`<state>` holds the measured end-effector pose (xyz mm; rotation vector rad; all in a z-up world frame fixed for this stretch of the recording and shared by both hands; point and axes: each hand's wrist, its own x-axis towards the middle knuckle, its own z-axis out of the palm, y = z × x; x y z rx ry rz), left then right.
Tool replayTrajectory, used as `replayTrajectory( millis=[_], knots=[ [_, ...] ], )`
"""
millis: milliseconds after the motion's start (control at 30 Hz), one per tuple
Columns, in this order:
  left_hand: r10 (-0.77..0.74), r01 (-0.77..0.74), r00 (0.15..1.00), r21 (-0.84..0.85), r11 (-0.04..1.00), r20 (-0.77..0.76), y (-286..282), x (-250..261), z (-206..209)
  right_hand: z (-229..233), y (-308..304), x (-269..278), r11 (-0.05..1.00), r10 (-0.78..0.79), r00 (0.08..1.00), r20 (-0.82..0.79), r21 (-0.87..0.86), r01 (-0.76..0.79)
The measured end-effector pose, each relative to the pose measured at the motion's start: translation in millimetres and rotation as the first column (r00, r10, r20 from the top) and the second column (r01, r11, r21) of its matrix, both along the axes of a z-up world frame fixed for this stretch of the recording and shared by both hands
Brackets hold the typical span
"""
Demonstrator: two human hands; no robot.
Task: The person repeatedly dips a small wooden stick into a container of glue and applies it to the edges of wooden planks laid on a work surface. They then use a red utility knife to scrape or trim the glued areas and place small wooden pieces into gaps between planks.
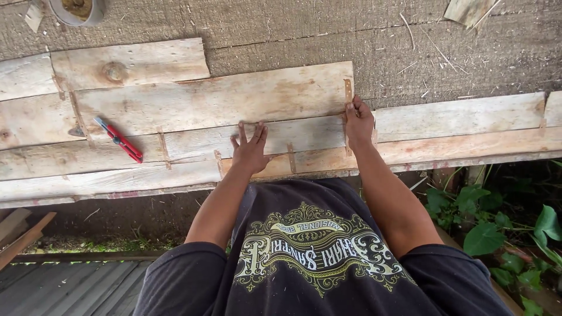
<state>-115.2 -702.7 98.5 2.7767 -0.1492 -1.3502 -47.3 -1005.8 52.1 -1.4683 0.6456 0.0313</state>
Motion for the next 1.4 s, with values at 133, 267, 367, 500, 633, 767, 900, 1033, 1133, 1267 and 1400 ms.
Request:
replayTrajectory(
  millis=[133,267,367,500,633,767,900,1033,1133,1267,1400],
  knots=[
    [-0.013,0.013,1.000,-0.007,1.000,-0.001,0.4,1.2,3.7,-16.4,-5.7,2.6,1.000,0.015,1.000,-0.003,0.027,-0.015],
    [-0.026,0.026,1.000,0.009,1.000,0.005,0.0,0.2,2.2,-33.0,-9.7,-0.6,0.998,0.060,0.998,-0.013,-0.034,-0.061],
    [-0.024,0.024,1.000,0.005,1.000,0.006,1.4,-0.4,-1.2,-14.5,-4.0,-5.9,0.989,0.109,0.994,-0.010,-0.100,-0.109],
    [-0.011,0.011,1.000,-0.002,1.000,0.004,1.6,-0.7,-1.6,35.4,14.6,-19.4,0.698,0.424,0.894,-0.144,-0.577,-0.424],
    [-0.011,0.011,1.000,-0.001,1.000,0.004,1.3,0.9,-1.4,-41.7,0.3,-44.3,0.280,0.736,0.671,-0.089,-0.863,-0.422],
    [0.001,-0.001,1.000,0.003,1.000,-0.007,1.2,0.3,2.2,-45.0,8.8,-53.1,0.094,0.749,0.613,-0.252,-0.875,-0.475],
    [-0.002,0.002,1.000,-0.011,1.000,-0.019,3.1,-0.9,-7.6,-55.7,8.5,-50.8,0.040,0.727,0.527,-0.440,-0.738,-0.673],
    [-0.009,0.009,1.000,0.007,1.000,-0.030,1.7,1.7,1.5,-40.0,15.6,-45.8,0.040,0.724,0.481,-0.495,-0.665,-0.745],
    [-0.026,0.026,0.999,0.016,1.000,-0.035,0.9,3.6,3.9,-46.4,13.4,-40.4,-0.008,0.715,0.447,-0.538,-0.645,-0.764],
    [-0.018,0.018,0.999,0.014,1.000,-0.031,2.1,0.9,-0.5,-46.6,15.3,-35.6,0.012,0.710,0.444,-0.547,-0.620,-0.784],
    [-0.015,0.015,1.000,-0.001,1.000,-0.009,3.6,-1.1,-1.8,-57.1,17.3,-36.7,0.038,0.732,0.470,-0.492,-0.660,-0.751]
  ],
)
